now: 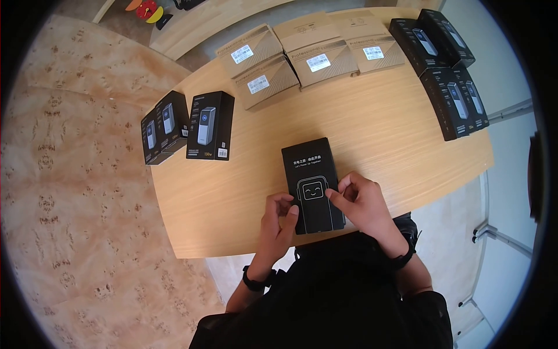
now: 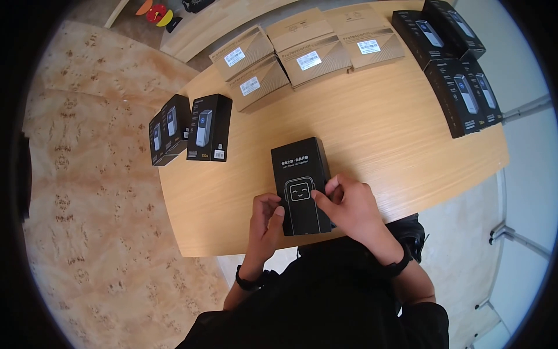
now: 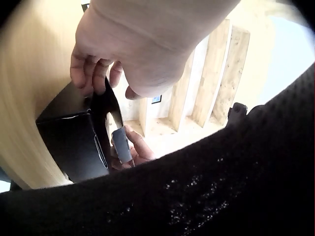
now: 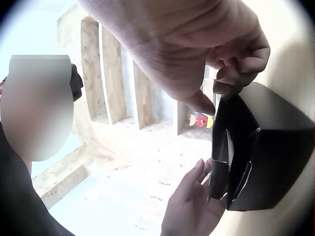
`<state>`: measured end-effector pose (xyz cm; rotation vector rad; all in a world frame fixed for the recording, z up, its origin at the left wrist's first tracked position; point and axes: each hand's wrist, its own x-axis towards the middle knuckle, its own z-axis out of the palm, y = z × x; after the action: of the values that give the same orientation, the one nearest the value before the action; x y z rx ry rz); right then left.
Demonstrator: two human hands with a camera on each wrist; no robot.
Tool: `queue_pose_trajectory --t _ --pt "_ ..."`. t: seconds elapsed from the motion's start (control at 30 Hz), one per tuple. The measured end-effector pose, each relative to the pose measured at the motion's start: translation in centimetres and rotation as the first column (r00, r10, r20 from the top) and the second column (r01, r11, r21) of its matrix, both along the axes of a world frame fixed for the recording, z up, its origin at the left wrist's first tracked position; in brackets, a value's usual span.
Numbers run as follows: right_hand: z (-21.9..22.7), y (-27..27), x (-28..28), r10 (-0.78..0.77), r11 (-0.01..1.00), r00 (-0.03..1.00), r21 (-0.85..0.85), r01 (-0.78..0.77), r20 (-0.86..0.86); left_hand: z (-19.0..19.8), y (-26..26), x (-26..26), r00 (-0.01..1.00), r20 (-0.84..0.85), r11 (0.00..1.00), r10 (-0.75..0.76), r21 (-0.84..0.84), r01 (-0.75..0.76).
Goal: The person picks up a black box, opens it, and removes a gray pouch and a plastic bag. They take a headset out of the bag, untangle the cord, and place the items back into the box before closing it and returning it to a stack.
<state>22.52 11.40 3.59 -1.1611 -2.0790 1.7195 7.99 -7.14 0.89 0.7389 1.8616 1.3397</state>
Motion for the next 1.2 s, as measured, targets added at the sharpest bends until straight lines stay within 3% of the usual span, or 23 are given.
queue_pose_trajectory --t 0.2,0.3,0.4,0.43,0.5,0.53,0.6,0.63,0.73,0.93,1.1,1.2 --pt "0.4 0.6 -0.1 0.081 0.964 0.989 -0.241 -0.109 -0.124 1.1 0.4 0.3 0.993 0.069 0.956 0.094 0.271 -0.109" --pt "1.7 1.4 -0.5 0.045 0.904 0.976 -0.407 -0.132 -0.215 1.0 0.5 0.0 0.988 -0.03 0.965 0.15 0.22 -0.14" --pt "3.2 2.1 -1.0 -0.09 0.821 0.908 -0.546 -0.164 -0.408 0.0 0.1 0.3 0.987 0.111 0.969 0.112 0.207 -0.133" --pt "3.4 2.0 -1.2 -0.109 0.841 0.885 -0.516 -0.16 -0.453 0.1 0.2 0.1 0.997 -0.069 0.987 0.042 0.158 -0.03" --pt "3.4 1.7 -1.6 -0.096 0.917 0.856 -0.38 -0.122 -0.508 0.6 0.4 -0.3 0.907 -0.402 0.99 -0.127 0.011 0.143" --pt "3.3 1.5 -1.8 -0.065 0.959 0.854 -0.268 -0.089 -0.516 1.0 0.7 -0.1 0.881 -0.452 0.989 -0.142 -0.019 0.15" --pt "2.3 1.9 -1.3 0.158 0.986 0.935 -0.005 -0.168 -0.317 1.6 1.6 0.7 0.821 -0.545 0.985 -0.172 -0.077 0.155" --pt "1.9 2.0 -1.2 0.247 0.966 0.95 0.119 -0.228 -0.19 1.4 1.9 1.0 0.825 -0.544 0.988 -0.154 -0.08 0.131" --pt "1.0 1.1 -1.0 0.293 0.889 0.951 0.34 -0.308 0.097 1.1 2.8 2.0 0.826 -0.552 0.993 -0.112 -0.097 0.07" --pt "-0.6 -0.7 -1.1 0.19 0.845 0.981 0.501 -0.185 0.042 0.0 2.9 2.6 0.853 -0.519 0.997 -0.049 -0.079 0.01" --pt "-0.6 -0.7 -1.3 0.179 0.839 0.982 0.511 -0.186 0.063 0.4 1.9 1.5 0.863 -0.492 0.988 -0.115 -0.143 0.05" --pt "-0.4 -0.8 -1.5 0.169 0.843 0.982 0.504 -0.187 0.082 0.1 1.6 1.0 0.823 -0.561 0.996 -0.088 -0.053 0.07"
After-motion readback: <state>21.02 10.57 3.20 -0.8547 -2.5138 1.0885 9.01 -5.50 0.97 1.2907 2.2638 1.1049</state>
